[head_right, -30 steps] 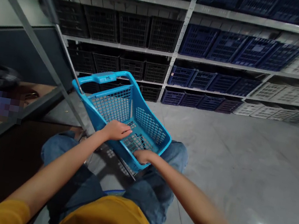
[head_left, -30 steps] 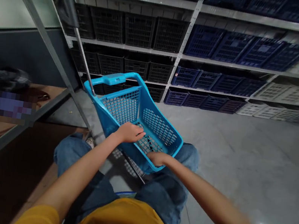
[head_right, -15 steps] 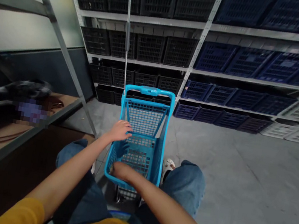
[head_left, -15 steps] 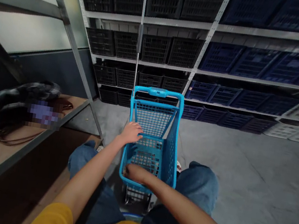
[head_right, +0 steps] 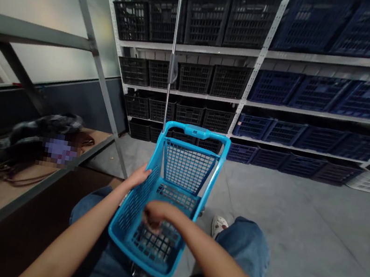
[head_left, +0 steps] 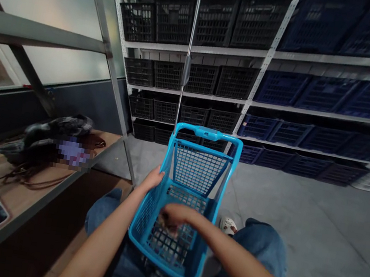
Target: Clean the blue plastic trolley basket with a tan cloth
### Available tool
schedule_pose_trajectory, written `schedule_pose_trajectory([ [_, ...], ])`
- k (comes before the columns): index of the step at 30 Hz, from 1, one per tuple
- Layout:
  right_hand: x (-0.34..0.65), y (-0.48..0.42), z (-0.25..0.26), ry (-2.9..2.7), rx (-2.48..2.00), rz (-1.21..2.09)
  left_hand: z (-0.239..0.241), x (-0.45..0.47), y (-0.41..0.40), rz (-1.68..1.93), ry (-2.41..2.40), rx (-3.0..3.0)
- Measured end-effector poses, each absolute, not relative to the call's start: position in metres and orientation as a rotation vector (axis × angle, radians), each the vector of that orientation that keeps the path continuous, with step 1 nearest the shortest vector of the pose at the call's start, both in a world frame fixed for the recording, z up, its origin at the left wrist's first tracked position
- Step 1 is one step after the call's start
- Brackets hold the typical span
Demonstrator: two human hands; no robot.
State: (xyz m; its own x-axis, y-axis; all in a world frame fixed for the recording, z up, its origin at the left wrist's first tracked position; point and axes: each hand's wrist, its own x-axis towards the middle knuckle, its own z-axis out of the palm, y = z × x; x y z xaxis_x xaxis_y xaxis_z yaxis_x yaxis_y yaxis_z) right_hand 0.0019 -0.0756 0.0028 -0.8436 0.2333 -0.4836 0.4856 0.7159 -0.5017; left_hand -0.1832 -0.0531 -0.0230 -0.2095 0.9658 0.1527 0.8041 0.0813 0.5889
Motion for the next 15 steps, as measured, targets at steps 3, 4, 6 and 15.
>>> schedule_pose_trajectory([
  [3,0.011,-0.016,0.025,2.645,0.928,-1.048,-0.023,-0.184,-0.059,0.863,2.086,1.753],
  [4,0.011,0.002,0.032,2.698,1.062,-1.125,-0.024,-0.183,-0.061,0.875,2.08,1.717],
  [6,0.001,0.032,0.042,2.803,1.382,-1.358,-0.024,-0.181,-0.065,0.892,2.039,1.7],
  [15,-0.098,0.053,0.006,2.947,1.998,-1.859,-0.02,-0.158,-0.087,0.981,1.943,1.594],
])
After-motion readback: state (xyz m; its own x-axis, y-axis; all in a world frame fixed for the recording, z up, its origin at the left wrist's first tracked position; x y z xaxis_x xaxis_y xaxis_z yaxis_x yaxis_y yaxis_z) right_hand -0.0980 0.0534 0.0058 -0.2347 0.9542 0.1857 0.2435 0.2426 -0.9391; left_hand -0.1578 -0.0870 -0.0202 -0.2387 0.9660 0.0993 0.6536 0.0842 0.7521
